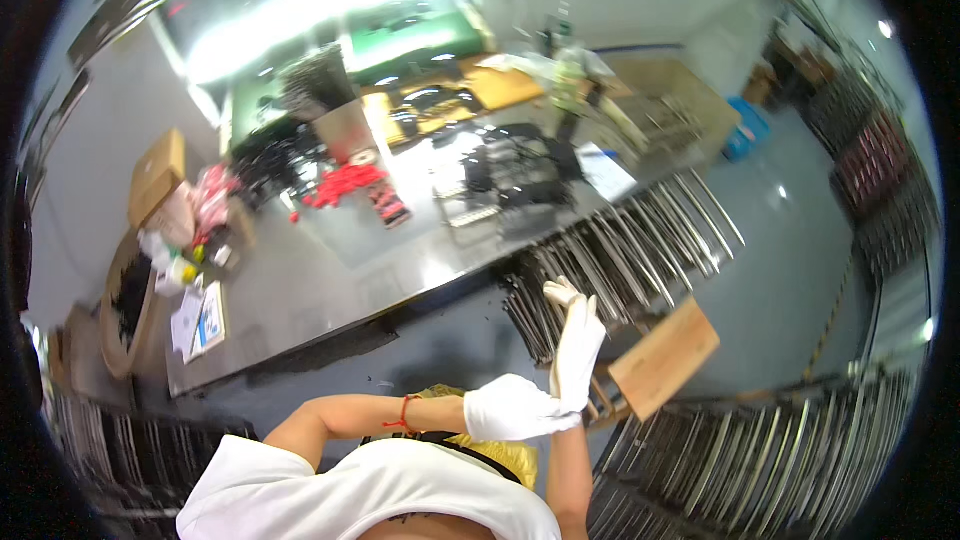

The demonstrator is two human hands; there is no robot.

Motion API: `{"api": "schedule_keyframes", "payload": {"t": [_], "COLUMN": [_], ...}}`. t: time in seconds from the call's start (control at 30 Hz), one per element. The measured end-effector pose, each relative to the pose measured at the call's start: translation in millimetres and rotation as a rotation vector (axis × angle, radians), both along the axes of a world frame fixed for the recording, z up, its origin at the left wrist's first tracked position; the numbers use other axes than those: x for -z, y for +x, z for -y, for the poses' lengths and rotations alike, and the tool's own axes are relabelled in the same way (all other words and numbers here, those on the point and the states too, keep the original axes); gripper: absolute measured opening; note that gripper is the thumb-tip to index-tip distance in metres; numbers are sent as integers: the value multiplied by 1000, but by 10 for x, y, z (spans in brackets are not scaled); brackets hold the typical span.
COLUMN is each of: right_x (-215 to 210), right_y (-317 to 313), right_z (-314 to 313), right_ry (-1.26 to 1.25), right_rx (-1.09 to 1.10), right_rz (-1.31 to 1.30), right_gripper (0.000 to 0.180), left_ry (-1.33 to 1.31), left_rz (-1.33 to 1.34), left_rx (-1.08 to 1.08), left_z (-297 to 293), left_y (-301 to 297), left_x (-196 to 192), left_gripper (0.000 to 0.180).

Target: The person picks up black plastic components and inserts them into a metal rack on a stainless steel table. They handle the parts one at a time, arranging them in the rack, then write on a paper document with a pen.

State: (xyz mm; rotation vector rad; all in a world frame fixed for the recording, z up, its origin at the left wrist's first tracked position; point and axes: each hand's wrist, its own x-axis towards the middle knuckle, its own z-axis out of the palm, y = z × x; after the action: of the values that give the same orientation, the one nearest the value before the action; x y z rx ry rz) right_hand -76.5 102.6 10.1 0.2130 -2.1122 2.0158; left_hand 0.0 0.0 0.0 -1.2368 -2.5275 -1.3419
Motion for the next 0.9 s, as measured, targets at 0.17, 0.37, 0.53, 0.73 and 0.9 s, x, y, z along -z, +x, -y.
{"api": "schedule_keyframes", "payload": {"t": [0.17,0.37,0.53,0.73,0.9], "right_x": [24,473,606,582,748], "right_y": [-477,-663,-912,-1760,-2837], "right_z": [1034,1495,1293,1099,801], "right_ry": [547,605,747,704,530], "right_rx": [-199,-562,-637,-524,-383], "right_rz": [-210,-211,48,132,2], "right_gripper": [29,22,22,26,27], "left_ry": [-779,-962,-924,-942,-981], "left_rz": [-279,-517,-698,-680,-666], "left_rx": [141,-281,-291,-322,-322], "left_z": [1331,1950,1958,1936,1799], "left_y": [-360,208,-41,-490,-1057], "left_x": [-1045,-2266,-2220,-2028,-1957], "left_gripper": [7,9,9,10,11]}}
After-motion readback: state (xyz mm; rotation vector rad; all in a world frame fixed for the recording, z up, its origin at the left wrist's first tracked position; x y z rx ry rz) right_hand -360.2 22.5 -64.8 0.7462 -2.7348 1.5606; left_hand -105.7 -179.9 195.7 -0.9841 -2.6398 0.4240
